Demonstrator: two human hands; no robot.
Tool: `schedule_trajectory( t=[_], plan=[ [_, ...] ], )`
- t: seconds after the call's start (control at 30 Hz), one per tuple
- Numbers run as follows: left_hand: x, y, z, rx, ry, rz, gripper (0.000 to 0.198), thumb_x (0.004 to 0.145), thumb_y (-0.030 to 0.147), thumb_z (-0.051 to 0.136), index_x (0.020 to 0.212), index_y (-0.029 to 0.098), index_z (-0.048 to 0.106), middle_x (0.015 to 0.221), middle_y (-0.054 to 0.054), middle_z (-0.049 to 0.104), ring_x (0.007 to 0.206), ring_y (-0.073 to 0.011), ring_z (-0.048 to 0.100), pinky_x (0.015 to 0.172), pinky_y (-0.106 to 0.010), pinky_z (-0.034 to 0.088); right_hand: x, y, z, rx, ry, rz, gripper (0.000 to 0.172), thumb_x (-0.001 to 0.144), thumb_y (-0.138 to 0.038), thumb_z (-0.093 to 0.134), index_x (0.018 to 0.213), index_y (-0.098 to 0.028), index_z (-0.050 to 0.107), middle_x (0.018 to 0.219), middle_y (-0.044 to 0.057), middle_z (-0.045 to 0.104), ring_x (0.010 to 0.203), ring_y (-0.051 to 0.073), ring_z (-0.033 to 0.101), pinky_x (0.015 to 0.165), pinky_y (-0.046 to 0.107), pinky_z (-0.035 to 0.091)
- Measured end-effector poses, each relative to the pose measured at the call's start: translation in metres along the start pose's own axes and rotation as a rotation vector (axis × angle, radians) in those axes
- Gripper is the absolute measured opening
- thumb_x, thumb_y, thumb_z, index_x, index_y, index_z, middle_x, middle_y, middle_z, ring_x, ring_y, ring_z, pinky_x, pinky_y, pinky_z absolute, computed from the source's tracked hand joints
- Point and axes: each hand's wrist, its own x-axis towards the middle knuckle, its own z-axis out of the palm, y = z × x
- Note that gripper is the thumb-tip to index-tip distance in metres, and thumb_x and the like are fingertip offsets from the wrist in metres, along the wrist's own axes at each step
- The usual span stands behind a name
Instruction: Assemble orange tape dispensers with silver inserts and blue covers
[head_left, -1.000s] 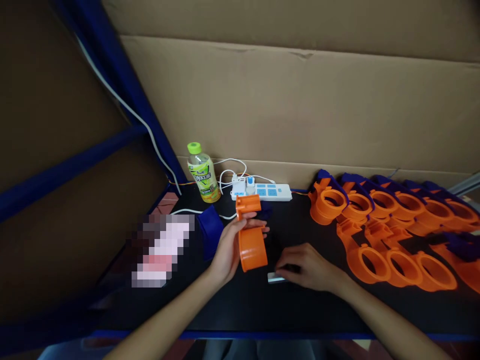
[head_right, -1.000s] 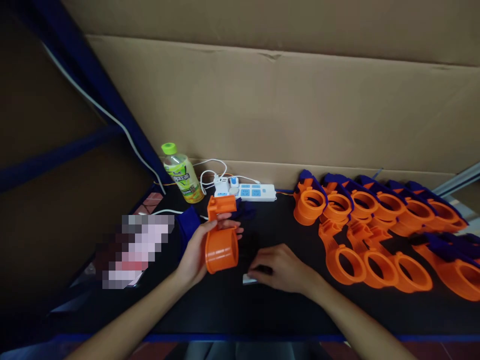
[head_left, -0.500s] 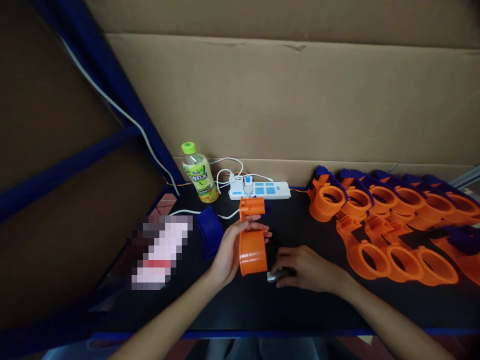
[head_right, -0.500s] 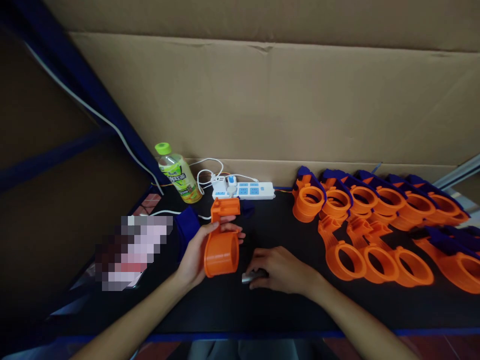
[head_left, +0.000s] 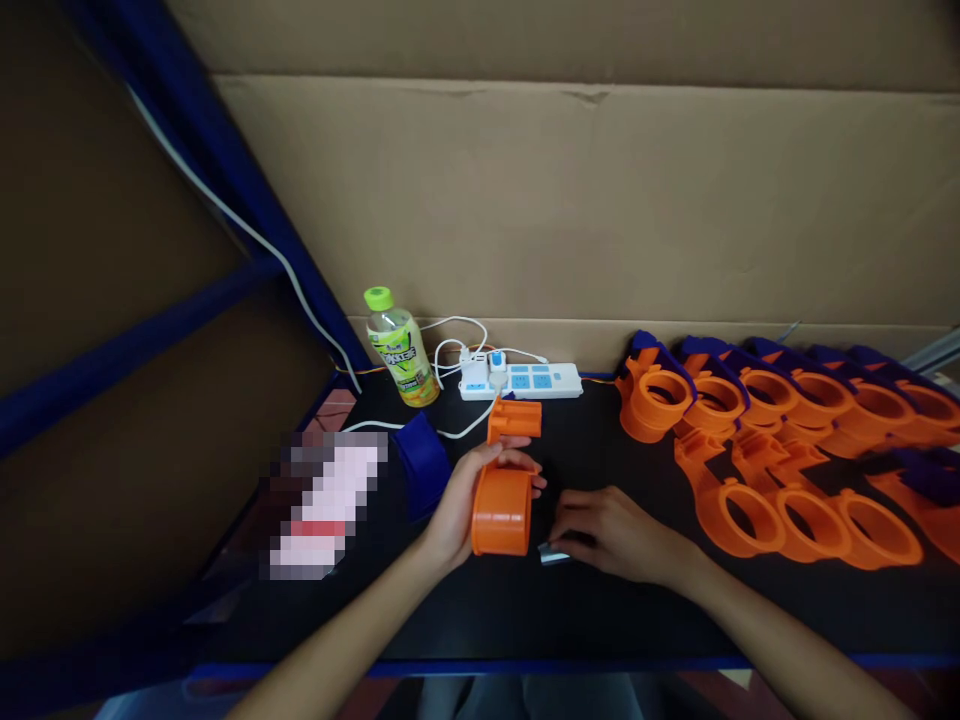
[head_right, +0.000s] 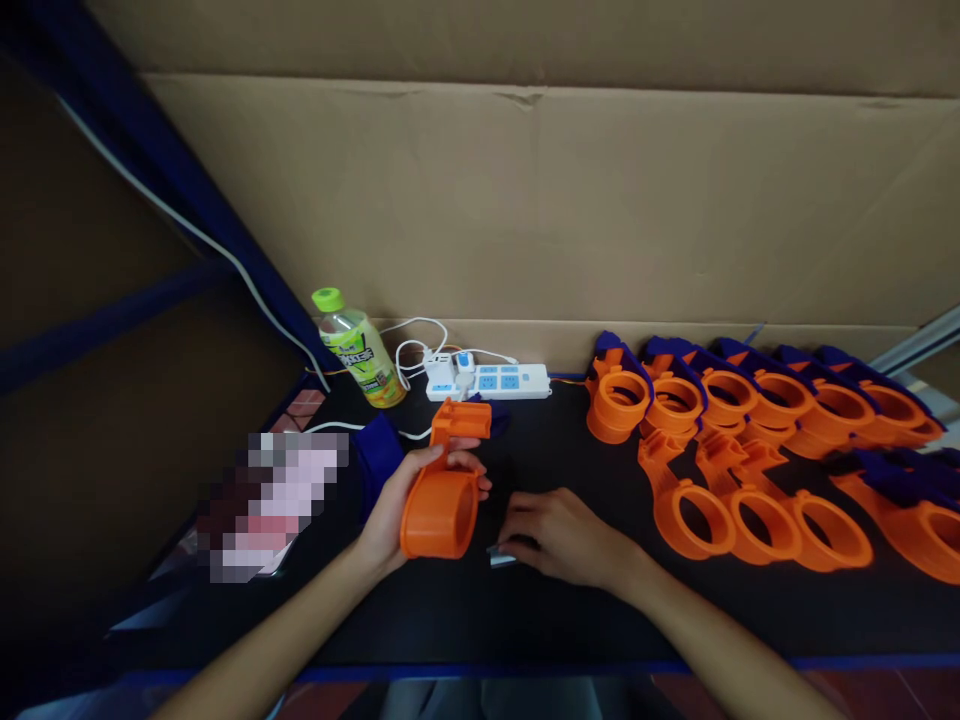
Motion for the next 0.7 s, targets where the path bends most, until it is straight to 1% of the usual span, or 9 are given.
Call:
schedule_trajectory(
  t=[0.23, 0.4, 0.57, 0.63, 0.7],
  plan=[
    [0.0015, 0.0011, -0.0029, 0.011, -0.003, -0.026, 0.035, 0.084, 0.037, 0.063, 0.106, 0.011, 0.069, 0.084, -0.010, 0.074, 0.078, -0.0273, 0.073, 0.078, -0.040, 0.057, 0.0000, -0.0033, 0.0010, 0.021, 0.012, 0.012, 0.011, 0.097, -0.030, 0.063, 0.095, -0.023, 0.071, 0.097, -0.001, 0.069, 0.082, 0.011, 0.066, 0.072, 0.021, 0.043],
    [0.0033, 0.0009, -0.0046, 0.018, 0.003, -0.032, 0.036, 0.083, 0.037, 0.064, 0.106, 0.011, 0.069, 0.085, -0.011, 0.075, 0.080, -0.0279, 0.073, 0.079, -0.040, 0.057, -0.0012, -0.0011, 0.0025, 0.098, -0.014, 0.045, 0.018, 0.095, -0.040, 0.066, 0.093, -0.023, 0.073, 0.095, -0.001, 0.070, 0.083, 0.012, 0.067, 0.075, 0.021, 0.045],
    [0.0041, -0.0008, -0.0065, 0.047, -0.019, -0.021, 0.034, 0.086, 0.037, 0.062, 0.107, 0.011, 0.069, 0.087, -0.010, 0.074, 0.082, -0.0284, 0.073, 0.081, -0.041, 0.057, -0.0009, 0.0012, 0.0034, 0.209, -0.039, 0.072, 0.021, 0.093, -0.042, 0.069, 0.094, -0.022, 0.074, 0.094, 0.000, 0.070, 0.082, 0.011, 0.067, 0.075, 0.021, 0.047],
    [0.0039, -0.0008, -0.0064, 0.057, -0.025, -0.019, 0.033, 0.087, 0.036, 0.061, 0.108, 0.011, 0.069, 0.088, -0.010, 0.074, 0.083, -0.0283, 0.073, 0.081, -0.041, 0.057, -0.0004, 0.0000, 0.0019, 0.248, -0.033, 0.075, 0.023, 0.093, -0.043, 0.068, 0.093, -0.021, 0.073, 0.094, 0.000, 0.070, 0.082, 0.012, 0.066, 0.074, 0.021, 0.047],
    [0.0032, -0.0002, -0.0055, 0.061, -0.025, -0.019, 0.034, 0.086, 0.036, 0.062, 0.107, 0.011, 0.069, 0.088, -0.011, 0.074, 0.083, -0.0281, 0.073, 0.081, -0.040, 0.056, -0.0002, -0.0018, -0.0017, 0.259, 0.002, 0.074, 0.025, 0.094, -0.044, 0.066, 0.092, -0.020, 0.072, 0.093, 0.002, 0.069, 0.081, 0.012, 0.065, 0.074, 0.022, 0.046]
  ],
)
